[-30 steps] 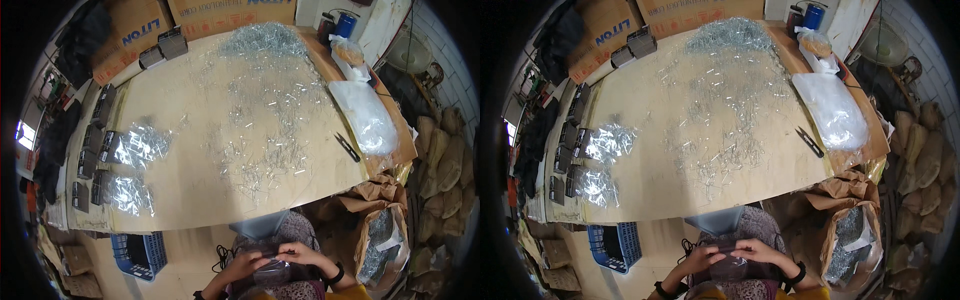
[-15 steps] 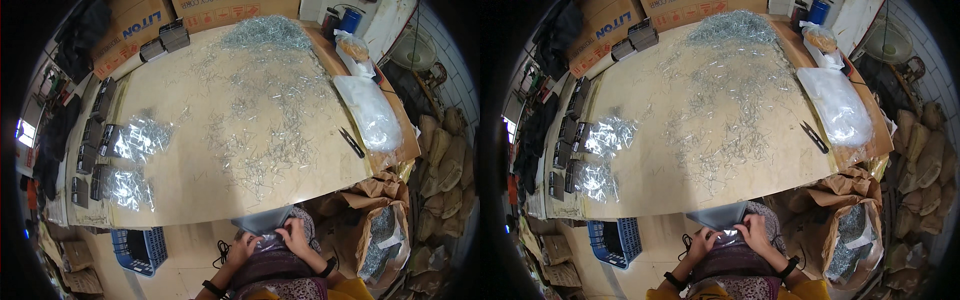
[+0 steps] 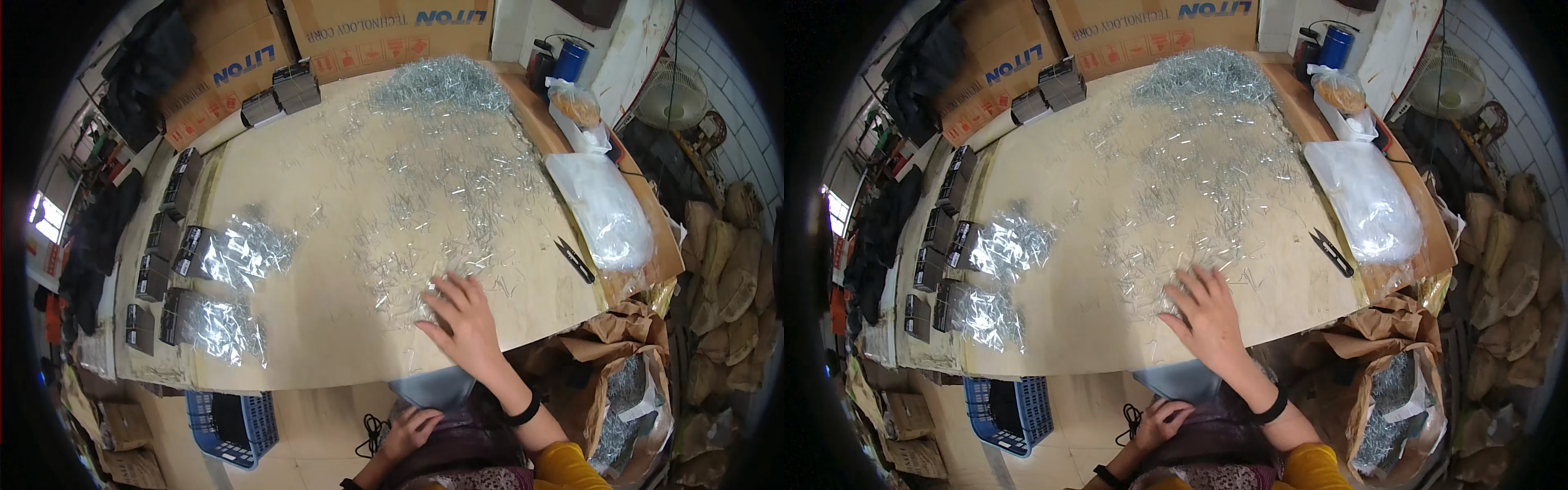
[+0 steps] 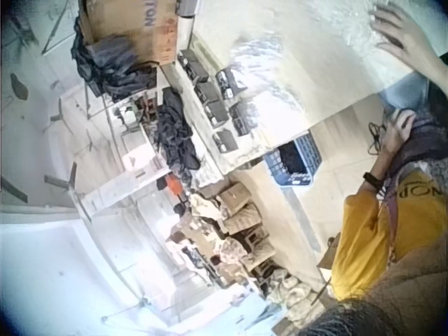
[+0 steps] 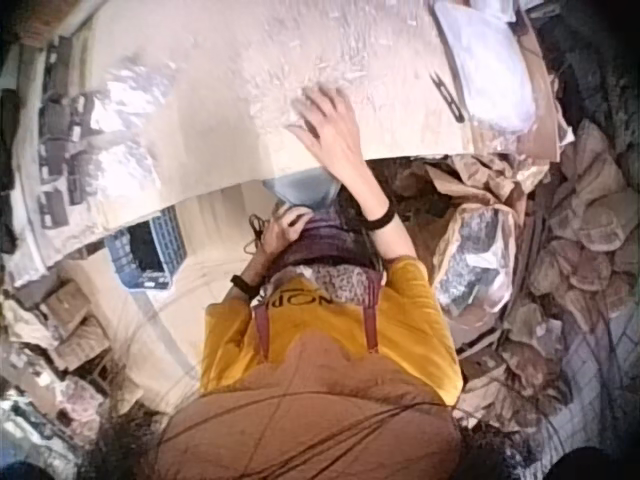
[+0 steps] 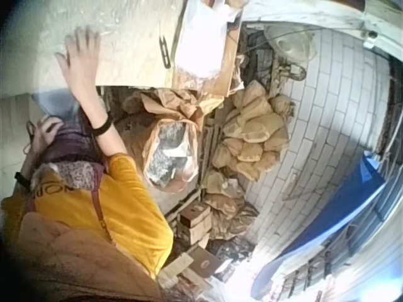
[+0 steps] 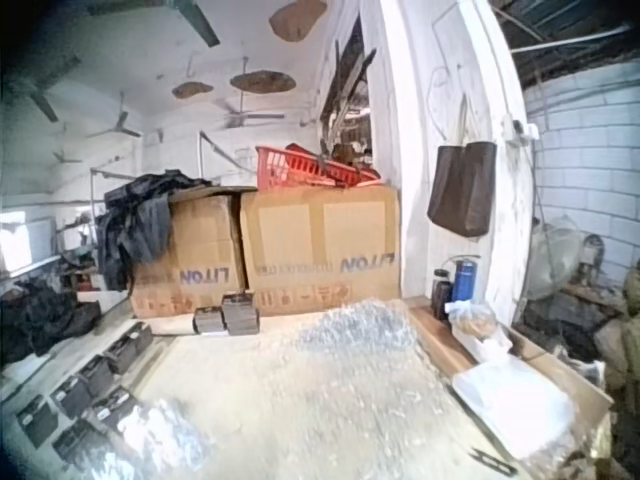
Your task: Sorting small metal pins and placing them into individual plastic bags on a workshop table.
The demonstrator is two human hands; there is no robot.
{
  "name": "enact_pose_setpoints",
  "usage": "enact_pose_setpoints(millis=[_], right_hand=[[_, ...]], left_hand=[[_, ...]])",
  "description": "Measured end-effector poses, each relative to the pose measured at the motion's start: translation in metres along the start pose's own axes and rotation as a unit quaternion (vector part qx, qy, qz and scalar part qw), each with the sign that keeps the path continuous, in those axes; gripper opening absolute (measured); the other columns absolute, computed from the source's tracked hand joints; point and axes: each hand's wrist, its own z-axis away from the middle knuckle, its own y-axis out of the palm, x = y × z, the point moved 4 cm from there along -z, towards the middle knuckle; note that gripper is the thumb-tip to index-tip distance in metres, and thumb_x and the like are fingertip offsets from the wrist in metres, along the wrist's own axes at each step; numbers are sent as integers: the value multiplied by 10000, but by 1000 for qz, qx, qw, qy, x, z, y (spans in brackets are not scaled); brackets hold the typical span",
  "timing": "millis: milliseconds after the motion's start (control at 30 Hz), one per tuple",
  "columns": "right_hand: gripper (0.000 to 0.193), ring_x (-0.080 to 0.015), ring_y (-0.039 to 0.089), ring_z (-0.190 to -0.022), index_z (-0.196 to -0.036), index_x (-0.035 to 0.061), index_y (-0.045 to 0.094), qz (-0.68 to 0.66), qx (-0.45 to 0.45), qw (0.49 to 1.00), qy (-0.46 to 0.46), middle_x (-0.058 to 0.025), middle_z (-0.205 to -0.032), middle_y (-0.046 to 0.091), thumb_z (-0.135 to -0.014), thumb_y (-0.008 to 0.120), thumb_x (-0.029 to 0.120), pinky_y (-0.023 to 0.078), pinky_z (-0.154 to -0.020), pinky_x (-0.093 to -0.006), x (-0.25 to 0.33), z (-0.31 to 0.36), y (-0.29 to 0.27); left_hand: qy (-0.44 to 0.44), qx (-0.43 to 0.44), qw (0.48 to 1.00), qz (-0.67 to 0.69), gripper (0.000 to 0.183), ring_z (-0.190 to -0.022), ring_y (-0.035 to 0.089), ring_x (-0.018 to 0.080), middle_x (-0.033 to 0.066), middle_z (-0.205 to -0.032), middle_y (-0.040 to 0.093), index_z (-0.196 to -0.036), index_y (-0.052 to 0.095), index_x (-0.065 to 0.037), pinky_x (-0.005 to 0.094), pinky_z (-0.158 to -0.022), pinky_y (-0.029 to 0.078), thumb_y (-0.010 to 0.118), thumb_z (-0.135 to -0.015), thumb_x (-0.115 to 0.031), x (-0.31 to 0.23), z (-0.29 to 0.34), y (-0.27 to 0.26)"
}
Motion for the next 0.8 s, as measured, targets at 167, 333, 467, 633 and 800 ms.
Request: enact_pose_setpoints(millis=[167, 333, 467, 633, 800], right_hand=[[326, -296, 571, -1099, -1099, 68, 690, -204, -3, 979, -31, -79, -1139, 662, -775, 731, 90, 446, -952, -406, 4, 7, -11], [331, -288, 614, -1022, -1099, 57, 689, -373, 21, 916, 143, -101, -1095, 679, -802, 598, -55, 470, -910, -389, -22, 23, 0], [406, -305, 608, -1048, -1103, 59, 687, -350, 16, 935, 43, -108, -1131, 671, -772, 511, -96, 462, -935, -390, -17, 19, -1], [455, -299, 549, -1164, -1147, 68, 659, -185, 96, 964, -163, -77, -1190, 650, -739, 521, -79, 370, -1049, -413, 25, 1, -4], [541, -287, 516, -1233, -1137, 55, 652, -147, 71, 986, -33, -80, -1248, 630, -675, 461, -150, 326, -1099, -412, 1, 5, -6]], left_hand=[[12, -2, 1000, -19, 151, -776, 622, 200, 2, -992, 673, -940, 717, -60, 308, -664, 550, 720, -789, -60, 6, 7, 2], [19, 7, 1000, -23, 159, -781, 624, 187, -2, -992, 673, -945, 718, -65, 297, -666, 556, 723, -786, -60, 3, 2, 0], [23, 7, 999, -36, 150, -765, 626, 180, -1, -974, 677, -935, 717, -63, 293, -663, 557, 733, -786, -61, -1, 0, -3], [1, -18, 1000, -3, 137, -765, 633, 183, 2, -958, 678, -924, 716, -62, 296, -669, 561, 739, -789, -64, -2, -2, -4], [-13, -21, 1000, 0, 130, -785, 641, 191, 7, -944, 678, -928, 715, -58, 309, -685, 562, 733, -800, -57, -5, -3, -5]])
